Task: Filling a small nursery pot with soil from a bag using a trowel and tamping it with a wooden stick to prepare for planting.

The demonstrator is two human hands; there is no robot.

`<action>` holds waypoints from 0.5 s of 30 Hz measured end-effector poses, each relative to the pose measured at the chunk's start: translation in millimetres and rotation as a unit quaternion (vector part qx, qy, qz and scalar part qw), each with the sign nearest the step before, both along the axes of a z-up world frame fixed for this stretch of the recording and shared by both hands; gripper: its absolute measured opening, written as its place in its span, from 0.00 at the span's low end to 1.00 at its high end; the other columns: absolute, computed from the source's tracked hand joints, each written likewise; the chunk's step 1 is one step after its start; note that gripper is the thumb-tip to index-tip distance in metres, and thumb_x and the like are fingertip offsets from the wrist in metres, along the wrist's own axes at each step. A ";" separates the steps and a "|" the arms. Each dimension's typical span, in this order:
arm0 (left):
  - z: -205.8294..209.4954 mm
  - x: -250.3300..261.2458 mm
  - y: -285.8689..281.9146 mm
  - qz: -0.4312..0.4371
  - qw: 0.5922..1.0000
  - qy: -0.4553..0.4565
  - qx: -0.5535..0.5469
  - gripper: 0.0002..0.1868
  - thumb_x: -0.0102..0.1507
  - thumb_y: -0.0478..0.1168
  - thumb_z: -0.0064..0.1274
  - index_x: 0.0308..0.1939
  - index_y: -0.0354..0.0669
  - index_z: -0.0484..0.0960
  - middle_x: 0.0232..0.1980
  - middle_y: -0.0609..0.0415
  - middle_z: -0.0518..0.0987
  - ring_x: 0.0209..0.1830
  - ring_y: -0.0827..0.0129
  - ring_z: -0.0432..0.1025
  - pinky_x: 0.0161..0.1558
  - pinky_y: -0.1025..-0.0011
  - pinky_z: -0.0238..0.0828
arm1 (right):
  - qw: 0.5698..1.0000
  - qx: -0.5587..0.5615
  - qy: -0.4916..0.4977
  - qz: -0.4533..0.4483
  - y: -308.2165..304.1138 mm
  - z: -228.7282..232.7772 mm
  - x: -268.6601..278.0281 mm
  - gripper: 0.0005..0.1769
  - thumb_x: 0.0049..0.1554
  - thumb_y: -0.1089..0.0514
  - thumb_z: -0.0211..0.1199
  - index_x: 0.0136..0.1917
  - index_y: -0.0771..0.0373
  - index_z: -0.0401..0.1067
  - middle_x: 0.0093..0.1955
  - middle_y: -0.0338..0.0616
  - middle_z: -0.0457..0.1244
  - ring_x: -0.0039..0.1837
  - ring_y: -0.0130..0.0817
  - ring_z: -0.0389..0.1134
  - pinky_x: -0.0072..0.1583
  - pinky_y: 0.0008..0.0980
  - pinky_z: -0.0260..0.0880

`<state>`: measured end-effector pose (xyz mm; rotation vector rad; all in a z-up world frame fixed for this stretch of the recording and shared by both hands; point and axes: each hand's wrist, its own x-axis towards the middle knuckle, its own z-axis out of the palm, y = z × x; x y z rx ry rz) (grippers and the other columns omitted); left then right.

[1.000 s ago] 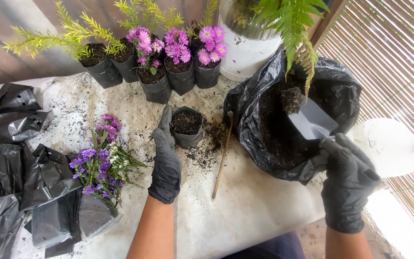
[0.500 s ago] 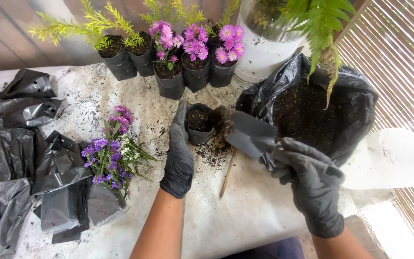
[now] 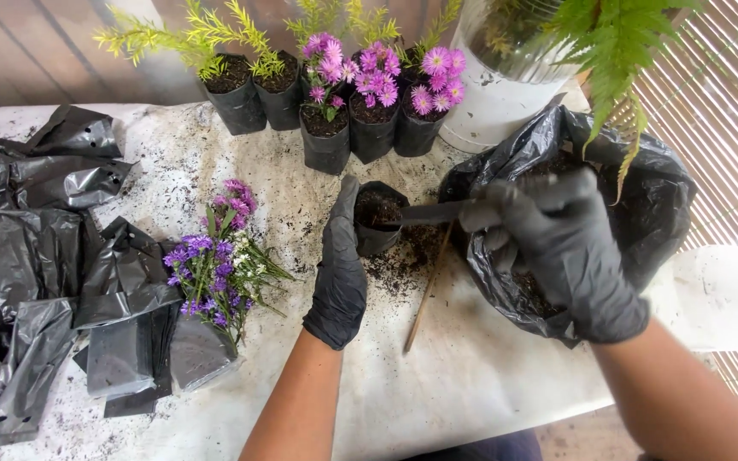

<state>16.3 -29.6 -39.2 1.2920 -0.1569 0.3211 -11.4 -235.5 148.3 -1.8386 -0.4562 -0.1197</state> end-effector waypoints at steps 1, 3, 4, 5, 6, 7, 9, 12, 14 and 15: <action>1.5 -0.8 0.7 0.007 1.000 -0.004 0.018 0.45 0.69 0.74 0.23 0.80 0.51 0.57 0.85 0.48 0.51 0.87 0.51 0.43 0.82 0.47 0.41 | 1.000 -0.015 0.005 0.015 0.1 4.9 7.3 0.17 0.67 0.57 0.55 0.44 0.70 0.77 0.38 0.52 0.73 0.26 0.28 0.71 0.21 0.16 0.71; 6.5 -2.6 1.9 0.014 0.999 -0.009 0.036 0.44 0.69 0.74 0.23 0.80 0.51 0.57 0.85 0.47 0.51 0.87 0.51 0.43 0.83 0.47 0.40 | 0.999 -0.030 0.010 0.029 -5.5 7.4 25.4 0.18 0.69 0.57 0.55 0.42 0.67 0.77 0.36 0.50 0.72 0.26 0.27 0.71 0.21 0.15 0.71; 10.0 -3.6 2.5 0.024 0.998 -0.016 0.064 0.44 0.70 0.73 0.22 0.80 0.51 0.57 0.85 0.47 0.51 0.87 0.51 0.43 0.83 0.47 0.39 | 0.979 0.127 0.124 0.105 -11.1 4.9 36.0 0.22 0.72 0.61 0.51 0.38 0.53 0.76 0.43 0.57 0.71 0.31 0.33 0.73 0.25 0.21 0.73; 12.8 -5.4 3.1 0.034 0.995 -0.022 0.091 0.43 0.70 0.73 0.21 0.80 0.51 0.56 0.85 0.46 0.50 0.87 0.50 0.43 0.83 0.47 0.38 | 0.915 0.279 0.234 0.174 -16.4 2.1 46.5 0.32 0.74 0.65 0.47 0.34 0.39 0.76 0.50 0.64 0.70 0.37 0.40 0.74 0.28 0.27 0.75; 16.1 -7.5 3.9 0.035 0.995 -0.022 0.091 0.43 0.70 0.73 0.21 0.80 0.51 0.56 0.85 0.46 0.50 0.87 0.50 0.43 0.83 0.47 0.38 | 0.915 0.278 0.235 0.174 -30.1 -4.9 60.3 0.32 0.74 0.65 0.47 0.34 0.39 0.76 0.50 0.64 0.70 0.37 0.40 0.74 0.28 0.27 0.75; 19.2 -10.0 4.4 0.046 0.992 -0.027 0.118 0.43 0.71 0.72 0.20 0.80 0.51 0.56 0.85 0.46 0.50 0.87 0.50 0.42 0.84 0.47 0.37 | 0.833 0.336 0.271 0.347 -43.9 -12.0 74.1 0.16 0.75 0.66 0.46 0.51 0.56 0.73 0.62 0.74 0.61 0.52 0.50 0.71 0.45 0.37 0.77; 24.9 -14.6 4.5 0.056 0.987 -0.030 0.144 0.42 0.71 0.72 0.19 0.80 0.51 0.56 0.85 0.45 0.50 0.87 0.50 0.42 0.84 0.47 0.36 | 0.716 0.382 0.295 0.505 -57.6 -10.5 83.8 0.17 0.76 0.67 0.44 0.69 0.72 0.71 0.73 0.84 0.52 0.67 0.62 0.68 0.61 0.46 0.79; 30.7 -21.7 5.1 0.072 0.977 -0.039 0.199 0.41 0.72 0.70 0.16 0.80 0.51 0.56 0.85 0.44 0.50 0.87 0.49 0.42 0.85 0.47 0.34 | 0.877 0.260 0.242 0.322 -50.5 20.4 52.2 0.17 0.72 0.62 0.49 0.66 0.78 0.67 0.56 0.62 0.70 0.47 0.40 0.78 0.42 0.29 0.85; 33.4 -24.2 9.1 0.131 0.919 -0.114 0.353 0.39 0.75 0.66 0.17 0.80 0.48 0.58 0.86 0.44 0.49 0.89 0.45 0.40 0.84 0.38 0.29 | 0.950 -0.246 -0.187 0.045 -34.9 49.4 8.3 0.13 0.69 0.64 0.48 0.61 0.75 0.68 0.41 0.51 0.69 0.27 0.26 0.69 0.23 0.15 0.73; 31.9 -23.0 10.5 0.130 0.919 -0.114 0.353 0.39 0.75 0.66 0.17 0.80 0.48 0.58 0.86 0.44 0.49 0.89 0.45 0.40 0.84 0.38 0.29 | 0.950 -0.246 -0.187 0.043 -33.8 51.1 -5.4 0.13 0.69 0.64 0.48 0.61 0.75 0.68 0.41 0.51 0.69 0.27 0.26 0.69 0.23 0.15 0.73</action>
